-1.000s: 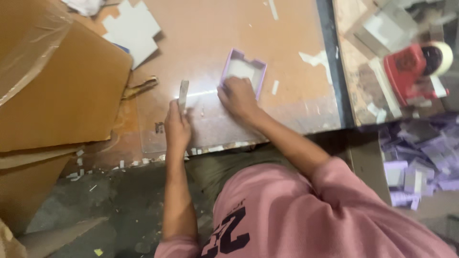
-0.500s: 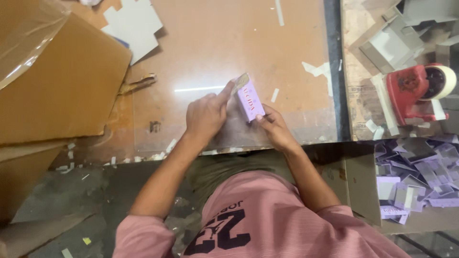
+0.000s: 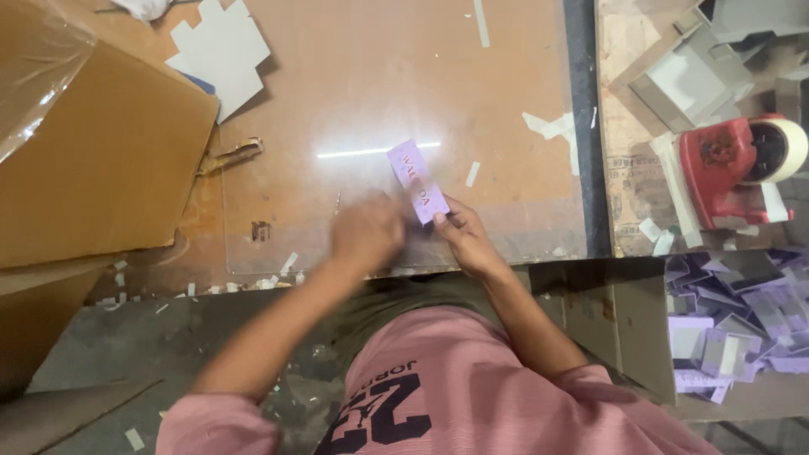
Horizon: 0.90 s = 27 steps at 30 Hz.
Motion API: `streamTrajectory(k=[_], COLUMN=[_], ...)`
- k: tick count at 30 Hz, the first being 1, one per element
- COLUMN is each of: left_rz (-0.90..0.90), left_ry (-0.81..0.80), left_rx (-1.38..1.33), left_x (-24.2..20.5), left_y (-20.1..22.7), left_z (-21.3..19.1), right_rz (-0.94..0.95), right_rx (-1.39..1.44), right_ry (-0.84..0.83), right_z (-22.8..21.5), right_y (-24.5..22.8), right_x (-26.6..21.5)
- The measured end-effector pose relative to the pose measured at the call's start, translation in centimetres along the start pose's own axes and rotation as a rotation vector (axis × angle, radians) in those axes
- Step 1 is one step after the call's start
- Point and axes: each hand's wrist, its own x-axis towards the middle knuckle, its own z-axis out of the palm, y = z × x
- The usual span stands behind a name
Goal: The person assembles small purple cardboard boxes by folding flaps and pressing edges to form the structure. They handle multiple boxes one at a time, folding and tucking flaps, then placing finished boxes aside on the table.
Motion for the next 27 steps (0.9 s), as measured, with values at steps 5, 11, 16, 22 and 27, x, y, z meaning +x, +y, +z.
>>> streamTrajectory(k=[5,11,16,22,27], left_rz=[-0.068,-0.257,-0.056,-0.079,-0.067], left_ry=[0.222,0.389,0.217,0.065,-0.085], left_rx=[-0.093,-0.294,-0.270,-0.173,-0.140], left_x=[-2.4,-1.8,-2.6,-2.1,-1.7], left_y=[-0.8,-4.4,-1.7,-0.2,0.8], left_z=[0.5,0.5,2.5,-0.1,-1.0], right_rz=[-0.064,-0.098,-0.125,-0.334,-0.210], right_rx=[-0.068,-0.410,-0.469,-0.488,-0.360], right_ry=[-0.112,-0.268,-0.229,-0.039,-0.019], right_z=[-0.8,-1.2,-1.8,-1.9,-2.9], right_y=[0.4,-1.7,-0.3,1.0,2.1], right_x=[-0.9,1.0,1.1,0.0,0.1])
